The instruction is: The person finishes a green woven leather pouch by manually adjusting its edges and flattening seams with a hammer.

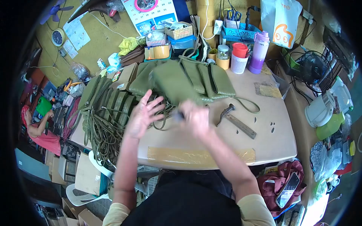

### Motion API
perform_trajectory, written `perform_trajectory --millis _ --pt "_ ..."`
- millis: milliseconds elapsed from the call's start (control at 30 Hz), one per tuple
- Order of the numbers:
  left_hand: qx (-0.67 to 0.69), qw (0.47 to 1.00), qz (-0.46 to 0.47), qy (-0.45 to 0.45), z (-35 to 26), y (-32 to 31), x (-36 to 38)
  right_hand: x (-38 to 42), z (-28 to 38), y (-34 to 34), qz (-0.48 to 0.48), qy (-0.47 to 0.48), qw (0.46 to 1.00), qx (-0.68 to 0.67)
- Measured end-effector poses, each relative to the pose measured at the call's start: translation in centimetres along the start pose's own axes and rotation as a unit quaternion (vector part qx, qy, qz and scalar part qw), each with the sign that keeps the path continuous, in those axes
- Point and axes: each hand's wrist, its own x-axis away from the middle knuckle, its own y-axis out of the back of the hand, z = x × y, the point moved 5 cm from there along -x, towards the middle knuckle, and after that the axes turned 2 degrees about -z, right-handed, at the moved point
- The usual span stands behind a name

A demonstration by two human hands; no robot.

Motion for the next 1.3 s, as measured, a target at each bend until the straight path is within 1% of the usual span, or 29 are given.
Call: perform_trajectory --millis 67,100,133,167,233,267,333,367,400,433,467,533,567,600,633,667,733,800,833,867,900,933,1000,1033,1067,1133,1200,1233,1300 --pt "-0.080 0.985 -0.126 -0.085 2.5 -0.2 0.3 4.5 4.7 1.2 0.072 0.034 0.996 -0.049" --pt "-0.133 0.982 -0.067 -0.112 4.0 1.0 0.0 5.6 6.4 2.3 0.138 0.002 0.986 -0.096" --pt "-0.158 0.979 -0.075 -0.108 5.0 1.1 0.9 5.8 7.1 3.4 0.201 -0.029 0.969 -0.141" --pt "-0.210 0.974 -0.044 -0.078 6.1 0.9 2.3 5.4 6.6 4.6 0.200 -0.030 0.970 -0.139" --pt "-0.249 0.957 0.142 -0.045 6.9 -1.7 5.3 4.0 4.8 8.9 0.016 -0.048 0.997 -0.055" --pt "-0.245 0.957 0.147 -0.041 7.3 -2.2 6.7 4.2 3.6 10.3 0.021 -0.307 0.944 -0.123" --pt "-0.294 0.925 0.240 0.019 9.0 -4.0 9.1 3.5 1.6 11.2 0.075 -0.231 0.965 -0.099" --pt "-0.292 0.925 0.243 0.021 9.3 -4.5 9.7 4.3 0.9 11.6 0.075 -0.234 0.965 -0.096" --pt "-0.304 0.921 0.243 -0.003 9.2 -5.0 9.9 5.5 -0.1 10.4 0.182 -0.334 0.899 -0.218" --pt "-0.317 0.917 0.241 -0.028 9.1 -5.3 10.0 6.8 -0.2 9.2 0.283 -0.420 0.796 -0.332" --pt "-0.315 0.918 0.238 -0.027 9.2 -5.3 10.2 7.1 0.1 9.2 0.286 -0.420 0.795 -0.332" --pt "-0.305 0.937 0.171 0.012 9.5 -4.4 10.2 6.9 1.3 9.4 0.243 -0.392 0.826 -0.325" --pt "-0.306 0.938 0.165 0.013 9.6 -4.2 10.3 6.8 1.9 9.5 0.247 -0.355 0.849 -0.305" --pt "-0.317 0.940 0.128 -0.001 9.6 -3.7 10.3 7.3 2.0 9.3 0.251 -0.355 0.846 -0.308" --pt "-0.328 0.940 0.092 -0.014 9.5 -3.5 10.4 7.9 1.7 9.3 0.233 -0.378 0.839 -0.315" --pt "-0.329 0.940 0.090 -0.014 9.6 -3.6 10.4 8.4 1.5 9.2 0.214 -0.401 0.831 -0.320" --pt "-0.181 0.978 0.038 -0.098 8.4 -4.0 10.3 8.2 1.7 9.2 0.194 -0.399 0.834 -0.328" --pt "-0.190 0.975 0.023 -0.112 7.1 -4.8 10.0 7.7 2.0 9.5 0.155 -0.406 0.839 -0.328" --pt "-0.199 0.972 0.008 -0.124 6.2 -5.2 9.8 7.4 2.2 9.6 0.154 -0.403 0.840 -0.328" --pt "-0.200 0.971 0.009 -0.127 5.5 -5.5 9.6 6.7 2.4 9.9 0.134 -0.371 0.866 -0.308" --pt "-0.276 0.943 0.017 -0.188 4.5 -6.1 9.5 6.1 2.7 10.3 0.114 -0.338 0.889 -0.288" --pt "-0.349 0.904 0.023 -0.247 3.6 -6.6 9.5 5.4 3.0 10.6 0.113 -0.334 0.890 -0.289" --pt "-0.357 0.895 0.018 -0.267 2.1 -7.3 9.5 3.5 4.5 11.6 0.107 -0.204 0.954 -0.191" --pt "-0.398 0.869 0.009 -0.295 0.8 -8.0 9.9 3.3 4.8 11.7 0.109 -0.174 0.966 -0.156" --pt "-0.438 0.839 0.001 -0.323 0.0 -8.5 10.0 3.1 4.8 11.6 0.107 -0.171 0.967 -0.157" --pt "-0.453 0.837 -0.006 -0.308 -0.2 -7.9 9.9 2.7 5.7 12.0 0.075 -0.064 0.992 -0.079" --pt "-0.367 0.886 0.019 -0.284 0.2 -7.5 9.4 2.4 5.9 11.9 0.075 -0.052 0.994 -0.063" --pt "-0.368 0.886 0.020 -0.283 0.7 -7.2 9.1 2.6 5.8 11.8 0.084 -0.044 0.994 -0.057" --pt "-0.346 0.877 0.061 -0.327 1.2 -7.1 8.8 3.0 5.6 11.4 0.092 -0.039 0.994 -0.050"
